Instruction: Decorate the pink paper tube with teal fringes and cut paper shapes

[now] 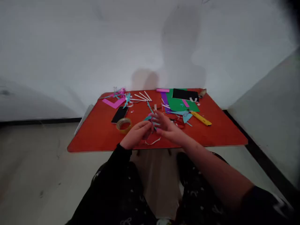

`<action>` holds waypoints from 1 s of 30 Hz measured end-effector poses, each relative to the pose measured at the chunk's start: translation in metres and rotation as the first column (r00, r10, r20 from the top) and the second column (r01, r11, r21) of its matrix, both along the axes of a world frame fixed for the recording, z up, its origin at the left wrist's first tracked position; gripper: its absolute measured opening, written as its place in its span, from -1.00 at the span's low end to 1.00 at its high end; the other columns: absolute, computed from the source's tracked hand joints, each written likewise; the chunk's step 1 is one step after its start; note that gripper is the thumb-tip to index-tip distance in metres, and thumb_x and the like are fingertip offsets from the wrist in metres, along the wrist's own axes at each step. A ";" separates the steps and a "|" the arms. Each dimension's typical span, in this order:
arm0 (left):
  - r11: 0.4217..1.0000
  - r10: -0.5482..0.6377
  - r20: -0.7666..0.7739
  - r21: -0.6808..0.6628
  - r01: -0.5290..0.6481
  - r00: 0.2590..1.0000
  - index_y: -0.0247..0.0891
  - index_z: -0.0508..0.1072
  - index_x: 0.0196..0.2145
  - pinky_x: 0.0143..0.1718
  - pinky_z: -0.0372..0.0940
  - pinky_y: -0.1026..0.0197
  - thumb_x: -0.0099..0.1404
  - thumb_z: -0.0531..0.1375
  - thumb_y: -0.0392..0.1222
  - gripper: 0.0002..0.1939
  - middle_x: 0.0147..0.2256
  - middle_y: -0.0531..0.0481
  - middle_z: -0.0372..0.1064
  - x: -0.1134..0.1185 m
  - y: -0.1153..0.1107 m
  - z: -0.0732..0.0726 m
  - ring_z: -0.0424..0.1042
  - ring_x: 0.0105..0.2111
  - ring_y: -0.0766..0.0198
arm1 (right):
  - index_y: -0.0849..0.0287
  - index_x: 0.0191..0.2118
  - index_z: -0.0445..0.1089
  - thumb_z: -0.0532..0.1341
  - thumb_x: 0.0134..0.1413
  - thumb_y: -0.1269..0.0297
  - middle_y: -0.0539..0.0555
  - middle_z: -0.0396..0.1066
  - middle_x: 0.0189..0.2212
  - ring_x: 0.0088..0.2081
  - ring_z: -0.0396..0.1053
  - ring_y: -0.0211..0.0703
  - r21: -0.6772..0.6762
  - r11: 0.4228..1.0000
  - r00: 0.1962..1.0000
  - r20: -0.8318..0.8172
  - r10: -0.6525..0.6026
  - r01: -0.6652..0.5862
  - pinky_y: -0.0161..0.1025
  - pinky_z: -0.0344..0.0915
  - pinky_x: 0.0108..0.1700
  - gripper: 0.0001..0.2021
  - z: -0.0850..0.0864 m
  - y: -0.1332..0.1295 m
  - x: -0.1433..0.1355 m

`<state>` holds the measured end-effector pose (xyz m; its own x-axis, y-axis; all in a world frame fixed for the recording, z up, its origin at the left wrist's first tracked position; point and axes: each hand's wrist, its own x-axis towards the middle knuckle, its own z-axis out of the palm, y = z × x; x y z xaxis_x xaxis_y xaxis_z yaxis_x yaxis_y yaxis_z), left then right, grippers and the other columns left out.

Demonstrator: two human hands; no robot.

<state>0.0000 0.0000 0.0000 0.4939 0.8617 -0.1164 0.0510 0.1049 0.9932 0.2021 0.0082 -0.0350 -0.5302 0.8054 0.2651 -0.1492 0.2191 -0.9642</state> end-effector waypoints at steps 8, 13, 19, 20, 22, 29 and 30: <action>0.999 0.032 -0.038 -0.005 -0.032 0.999 -0.24 0.32 -0.39 -0.58 -0.10 0.32 0.33 0.21 0.16 -0.60 -0.56 0.16 0.06 0.002 0.003 0.002 0.02 -0.58 0.44 | 0.15 -0.44 0.33 0.28 0.13 -0.04 -0.04 0.31 -0.51 -0.43 0.23 -0.21 0.172 0.971 0.850 0.476 -0.227 0.164 -0.26 0.13 -0.37 -0.65 0.014 0.005 0.000; 0.982 0.135 0.204 -0.156 -0.104 0.970 -0.23 0.29 -0.42 -0.60 -0.20 0.32 0.31 0.27 0.09 -0.62 -0.57 0.20 -0.05 -0.008 0.017 -0.006 -0.10 -0.63 0.48 | 0.12 -0.47 0.27 0.21 0.16 -0.02 -0.13 0.10 -0.64 -0.55 0.05 -0.30 0.026 0.908 0.840 0.368 -0.398 0.419 -0.29 0.00 -0.47 -0.66 0.021 0.016 0.035; 0.977 0.181 0.311 -0.163 -0.135 0.933 -0.23 0.26 -0.43 -0.60 -0.16 0.35 0.30 0.28 0.08 -0.62 -0.57 0.21 -0.06 0.007 0.021 -0.009 -0.08 -0.63 0.49 | 0.12 -0.38 0.41 0.28 0.11 0.01 -0.08 0.32 -0.57 -0.50 0.26 -0.25 -0.113 0.915 0.901 0.260 -0.348 0.387 -0.28 0.22 -0.40 -0.73 0.015 0.018 0.043; 0.978 0.183 0.324 -0.160 -0.137 0.928 -0.24 0.27 -0.43 -0.60 -0.14 0.35 0.30 0.28 0.08 -0.62 -0.57 0.20 -0.04 0.012 0.021 -0.009 -0.06 -0.63 0.49 | 0.13 -0.33 0.47 0.30 0.09 0.03 -0.01 0.45 -0.44 -0.37 0.39 -0.19 -0.068 0.930 0.902 0.280 -0.330 0.361 -0.23 0.32 -0.28 -0.75 0.015 0.018 0.040; 0.980 0.176 0.332 -0.151 -0.132 0.927 -0.25 0.29 -0.41 -0.59 -0.12 0.36 0.30 0.28 0.09 -0.62 -0.57 0.19 -0.01 0.019 0.020 -0.010 -0.04 -0.62 0.49 | 0.13 -0.16 0.53 0.34 0.08 0.05 0.11 0.56 -0.14 -0.08 0.48 -0.05 0.000 0.948 0.910 0.282 -0.304 0.317 -0.11 0.38 0.01 -0.71 0.015 0.016 0.034; 0.979 0.189 0.156 0.039 -0.198 0.969 -0.25 0.40 -0.35 -0.58 -0.05 0.34 0.32 0.25 0.16 -0.62 -0.59 0.18 0.05 0.028 0.022 -0.010 0.03 -0.61 0.44 | 0.02 0.32 0.25 0.32 0.15 -0.03 0.20 0.40 0.19 0.08 0.43 -0.03 0.019 0.981 0.979 0.060 -0.194 0.193 -0.11 0.41 0.03 -0.34 0.009 0.019 0.013; 0.973 0.206 0.136 0.079 -0.218 0.969 -0.25 0.42 -0.34 -0.58 -0.04 0.33 0.32 0.25 0.16 -0.62 -0.59 0.17 0.07 0.028 0.023 -0.010 0.04 -0.61 0.44 | 0.03 0.33 0.23 0.35 0.12 -0.01 0.18 0.44 0.13 -0.05 0.46 -0.08 0.008 0.985 0.980 0.094 -0.174 0.174 -0.16 0.42 -0.08 -0.30 0.009 0.021 0.012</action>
